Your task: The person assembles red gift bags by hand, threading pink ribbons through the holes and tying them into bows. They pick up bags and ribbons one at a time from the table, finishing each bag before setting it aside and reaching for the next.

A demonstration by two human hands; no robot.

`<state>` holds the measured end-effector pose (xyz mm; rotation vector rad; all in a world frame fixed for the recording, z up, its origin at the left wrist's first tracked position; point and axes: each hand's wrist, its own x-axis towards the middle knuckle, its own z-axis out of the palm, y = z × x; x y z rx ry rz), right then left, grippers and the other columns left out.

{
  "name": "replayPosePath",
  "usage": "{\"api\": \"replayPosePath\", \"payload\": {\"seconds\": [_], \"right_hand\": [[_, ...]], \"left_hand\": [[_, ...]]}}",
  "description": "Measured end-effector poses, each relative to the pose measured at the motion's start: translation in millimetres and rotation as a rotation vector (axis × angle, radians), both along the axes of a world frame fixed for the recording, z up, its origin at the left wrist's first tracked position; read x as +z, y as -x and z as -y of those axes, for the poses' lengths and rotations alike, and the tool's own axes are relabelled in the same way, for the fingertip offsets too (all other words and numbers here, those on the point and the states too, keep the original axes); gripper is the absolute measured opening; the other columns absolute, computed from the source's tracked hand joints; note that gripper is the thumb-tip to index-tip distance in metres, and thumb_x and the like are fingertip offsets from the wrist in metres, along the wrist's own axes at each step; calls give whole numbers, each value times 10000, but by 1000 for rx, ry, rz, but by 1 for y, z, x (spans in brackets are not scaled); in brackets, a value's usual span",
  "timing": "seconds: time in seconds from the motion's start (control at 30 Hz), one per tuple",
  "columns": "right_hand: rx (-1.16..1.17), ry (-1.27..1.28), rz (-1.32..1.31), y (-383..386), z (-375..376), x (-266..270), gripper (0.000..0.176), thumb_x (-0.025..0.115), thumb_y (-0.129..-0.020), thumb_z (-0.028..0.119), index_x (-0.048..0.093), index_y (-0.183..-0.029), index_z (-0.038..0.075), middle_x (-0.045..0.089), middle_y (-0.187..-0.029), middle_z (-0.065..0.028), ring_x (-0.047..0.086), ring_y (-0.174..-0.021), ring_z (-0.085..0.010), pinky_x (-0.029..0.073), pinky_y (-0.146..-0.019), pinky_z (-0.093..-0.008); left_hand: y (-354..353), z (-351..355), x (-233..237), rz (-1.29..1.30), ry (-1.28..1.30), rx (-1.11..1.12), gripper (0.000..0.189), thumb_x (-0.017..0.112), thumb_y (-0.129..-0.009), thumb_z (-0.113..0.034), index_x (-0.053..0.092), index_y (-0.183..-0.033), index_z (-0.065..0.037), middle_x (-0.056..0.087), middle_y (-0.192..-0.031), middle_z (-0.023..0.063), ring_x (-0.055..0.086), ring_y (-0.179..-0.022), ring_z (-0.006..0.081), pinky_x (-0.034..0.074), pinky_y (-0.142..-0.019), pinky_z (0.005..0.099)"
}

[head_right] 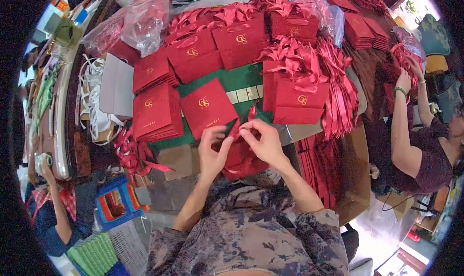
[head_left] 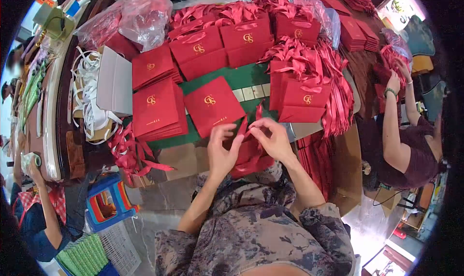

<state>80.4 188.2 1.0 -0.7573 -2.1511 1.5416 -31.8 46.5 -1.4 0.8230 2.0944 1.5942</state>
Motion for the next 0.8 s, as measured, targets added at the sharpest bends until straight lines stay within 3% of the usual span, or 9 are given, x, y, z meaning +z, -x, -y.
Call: {"api": "replayPosePath", "payload": {"seconds": [0.03,0.07,0.17,0.3,0.43,0.57,0.8], "right_hand": [[-59,42,-54,-1,-1,-2,124,672,-966,125,695,-1019,15,645,-841,21,567,-728,-43,453,-646,-219],[-84,167,-24,-4,-6,-5,132,658,-978,132,687,-1022,11,651,-841,31,575,-757,-42,463,-684,-220],[-138,230,-73,-7,-22,-6,153,641,-988,135,673,-1027,-9,660,-863,12,601,-814,-67,481,-754,-238],[-123,262,-118,-2,-25,-2,147,648,-983,135,674,-1014,-6,656,-862,21,594,-802,-59,476,-738,-228],[-40,145,49,7,-38,18,139,652,-975,130,672,-1016,-1,653,-864,21,581,-793,-50,470,-706,-229],[-110,-44,-9,25,-49,15,163,649,-968,148,670,-997,-11,667,-845,-5,585,-795,-66,475,-715,-243],[-109,-55,56,41,-66,28,172,634,-968,150,675,-995,-15,674,-847,-22,597,-800,-82,485,-728,-254]], "left_hand": [[1,4,4,-78,13,46,363,785,-851,-141,622,-1154,-25,689,-1036,118,672,-963,195,533,-837,350],[4,9,3,-80,10,42,363,785,-851,-141,622,-1154,-25,689,-1036,118,672,-963,195,533,-837,350],[13,34,-15,126,40,-202,785,884,-752,-255,469,-1373,-13,650,-1242,176,627,-1157,249,506,-975,390],[8,39,-14,240,82,-305,877,898,-729,-230,429,-1439,-18,625,-1312,151,600,-1209,230,479,-1028,388],[5,42,-13,210,22,-346,876,889,-738,-189,421,-1460,-25,621,-1323,147,598,-1215,220,481,-1024,377],[3,52,-1,232,60,-407,835,863,-758,-118,426,-1462,-16,638,-1301,136,601,-1206,204,482,-1020,365],[-3,66,-2,268,29,-429,779,847,-764,-78,459,-1434,-2,648,-1283,133,605,-1181,188,484,-1011,363]]}}
